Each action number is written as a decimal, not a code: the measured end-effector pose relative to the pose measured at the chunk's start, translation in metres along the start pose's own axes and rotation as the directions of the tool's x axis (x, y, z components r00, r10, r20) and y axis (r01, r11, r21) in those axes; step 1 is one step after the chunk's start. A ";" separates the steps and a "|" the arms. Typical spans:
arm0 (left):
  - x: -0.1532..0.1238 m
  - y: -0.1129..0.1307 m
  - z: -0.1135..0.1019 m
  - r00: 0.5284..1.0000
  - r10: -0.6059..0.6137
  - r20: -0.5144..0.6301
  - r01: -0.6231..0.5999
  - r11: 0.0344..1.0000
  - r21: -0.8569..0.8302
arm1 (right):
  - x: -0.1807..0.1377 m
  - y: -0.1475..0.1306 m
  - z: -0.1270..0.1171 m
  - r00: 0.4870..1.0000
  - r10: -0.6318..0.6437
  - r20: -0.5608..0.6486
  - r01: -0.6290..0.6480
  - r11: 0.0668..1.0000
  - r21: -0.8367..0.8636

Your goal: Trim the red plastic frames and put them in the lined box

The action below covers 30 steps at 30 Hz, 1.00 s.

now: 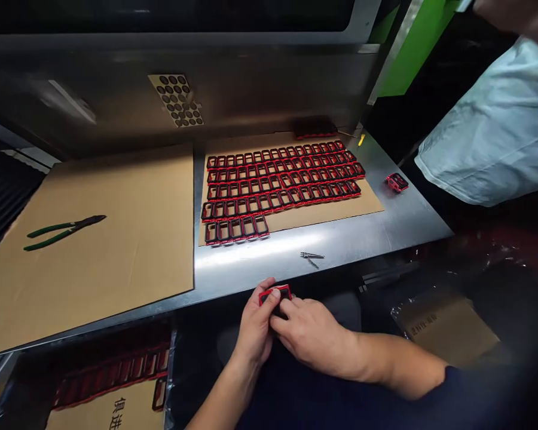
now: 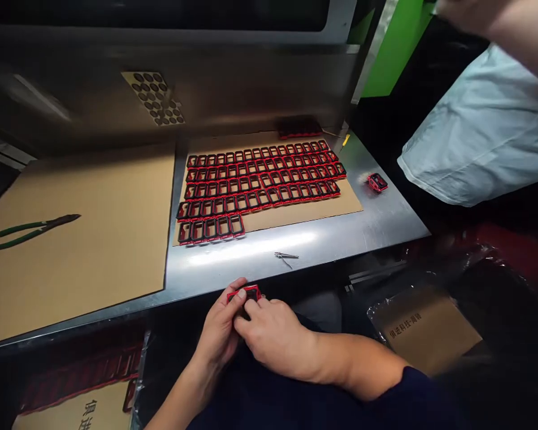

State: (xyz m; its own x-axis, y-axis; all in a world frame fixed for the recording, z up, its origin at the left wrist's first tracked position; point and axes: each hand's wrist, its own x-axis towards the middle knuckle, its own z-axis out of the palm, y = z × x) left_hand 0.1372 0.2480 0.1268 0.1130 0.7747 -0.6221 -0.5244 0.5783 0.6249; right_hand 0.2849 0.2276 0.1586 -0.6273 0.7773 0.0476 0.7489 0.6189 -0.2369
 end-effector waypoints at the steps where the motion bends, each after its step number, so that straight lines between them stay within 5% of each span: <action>1: 0.002 -0.001 0.003 0.999 -0.026 -0.026 0.026 0.999 -0.018 | -0.002 -0.005 0.005 0.999 -0.018 -0.047 0.018 1.000 -0.004; 6: 0.002 0.000 0.000 0.995 -0.094 -0.038 0.091 0.993 -0.073 | -0.003 0.002 0.008 0.971 -0.055 -0.234 0.050 0.998 -0.024; 11: -0.006 0.002 -0.001 0.994 -0.046 0.095 0.056 0.992 -0.114 | -0.011 0.014 0.002 0.901 -0.028 -0.433 0.118 0.976 0.182; 19: -0.004 -0.004 -0.001 0.978 -0.096 0.183 0.114 0.989 -0.092 | -0.012 0.021 -0.004 0.936 -0.119 -0.332 0.177 0.973 0.150; 22: -0.003 -0.005 -0.003 0.975 -0.119 0.189 0.140 0.985 -0.101 | -0.015 0.023 -0.004 0.945 -0.156 -0.288 0.226 0.947 0.229; 24: -0.004 -0.004 -0.004 0.976 -0.106 0.191 0.131 0.984 -0.120 | -0.018 0.024 -0.002 0.939 -0.063 -0.338 0.187 0.919 0.348; 27: -0.007 -0.004 -0.003 0.967 -0.100 0.236 0.142 0.976 -0.166 | -0.020 0.025 0.006 0.935 0.236 -0.265 0.025 0.701 0.713; 30: -0.010 -0.007 -0.001 0.957 -0.103 0.269 0.155 0.972 -0.178 | -0.019 0.023 0.017 0.949 0.308 -0.064 -0.050 0.351 0.935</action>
State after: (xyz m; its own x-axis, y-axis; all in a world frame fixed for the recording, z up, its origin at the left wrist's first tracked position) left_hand 0.1388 0.2357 0.1283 0.3898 0.7508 -0.5333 -0.6421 0.6367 0.4270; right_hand 0.3101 0.2251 0.1362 -0.3514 0.9356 0.0348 0.0952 0.0727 -0.9928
